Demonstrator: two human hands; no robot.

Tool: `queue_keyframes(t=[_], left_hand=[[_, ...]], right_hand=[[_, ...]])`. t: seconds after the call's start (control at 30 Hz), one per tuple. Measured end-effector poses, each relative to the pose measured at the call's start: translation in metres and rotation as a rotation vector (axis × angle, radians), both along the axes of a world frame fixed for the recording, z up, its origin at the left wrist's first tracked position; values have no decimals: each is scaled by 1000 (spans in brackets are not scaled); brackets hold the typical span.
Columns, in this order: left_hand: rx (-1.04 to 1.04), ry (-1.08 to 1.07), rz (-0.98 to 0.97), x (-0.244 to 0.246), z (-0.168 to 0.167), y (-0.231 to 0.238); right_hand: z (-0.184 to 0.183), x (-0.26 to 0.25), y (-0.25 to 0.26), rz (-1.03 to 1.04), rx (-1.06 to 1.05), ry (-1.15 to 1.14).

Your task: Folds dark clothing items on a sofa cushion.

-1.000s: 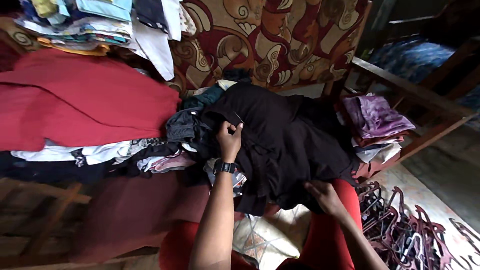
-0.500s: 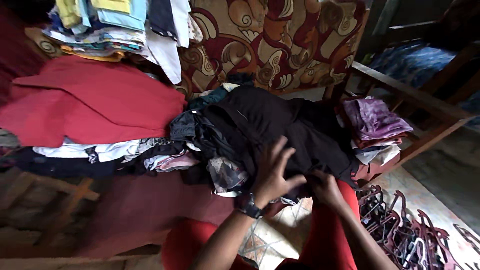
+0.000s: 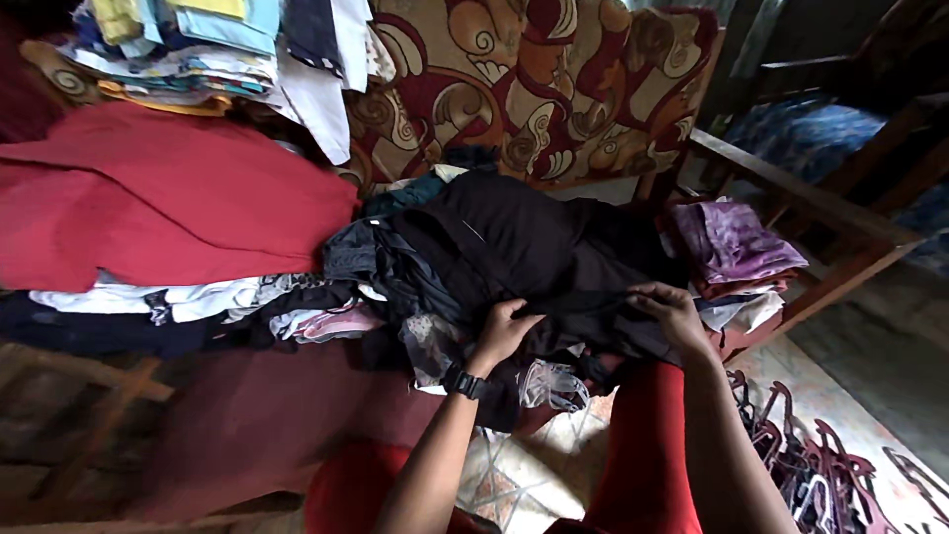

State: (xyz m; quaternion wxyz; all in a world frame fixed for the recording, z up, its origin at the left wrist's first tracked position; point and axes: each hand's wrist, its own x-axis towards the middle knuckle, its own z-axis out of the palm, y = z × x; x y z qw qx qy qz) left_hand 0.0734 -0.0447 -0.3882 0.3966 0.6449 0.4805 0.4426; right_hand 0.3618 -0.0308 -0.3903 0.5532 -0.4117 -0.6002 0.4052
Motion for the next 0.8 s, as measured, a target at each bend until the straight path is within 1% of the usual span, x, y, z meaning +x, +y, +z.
queue_keyframes(t=[0.03, 0.07, 0.13, 0.2, 0.27, 0.3, 0.4, 0.47, 0.5, 0.53, 0.57, 0.6, 0.63, 0.67, 0.73, 0.8], left_hand=[[-42, -16, 22, -2, -4, -1], [-80, -30, 47, -3, -7, -3], [-146, -55, 101, -6, -10, -7], [-178, -57, 122, -7, -15, -10], [-203, -84, 127, -7, -19, -15], [-217, -123, 136, -6, -20, -17], [-253, -320, 169, -5, -29, -17], [-315, -514, 179, -3, -32, -17], [-345, -603, 171, -2, -31, -19], [-362, -662, 162, -1, -30, -21], [-355, -675, 155, -1, -30, -24], [-322, -634, 157, 0, -30, -28], [-262, -535, 165, 1, -30, -34], [-173, -401, 178, 2, -31, -39], [87, -175, 229, 7, -41, -46], [328, -112, 307, 13, -54, -48]], right_hand=[[5, -5, 8, -12, 2, -35], [10, -9, 17, -33, -3, -124], [14, -17, 34, -66, -3, -367], [7, -23, 51, -127, 11, -558], [-3, -29, 57, -196, 6, -605], [-3, -30, 54, -196, -42, -567], [-4, -31, 37, -75, -277, -315], [-15, -28, 33, -74, -361, -266], [-23, -26, 33, -96, -345, -210], [-30, -24, 33, -109, -298, -99], [-34, -22, 34, -95, -242, 51], [-35, -19, 32, -61, -195, 196], [-32, -16, 28, -32, -149, 302], [-25, -16, 22, -38, -94, 353], [-6, -18, 8, -102, 34, 340], [3, -24, 1, -171, 134, 283]])
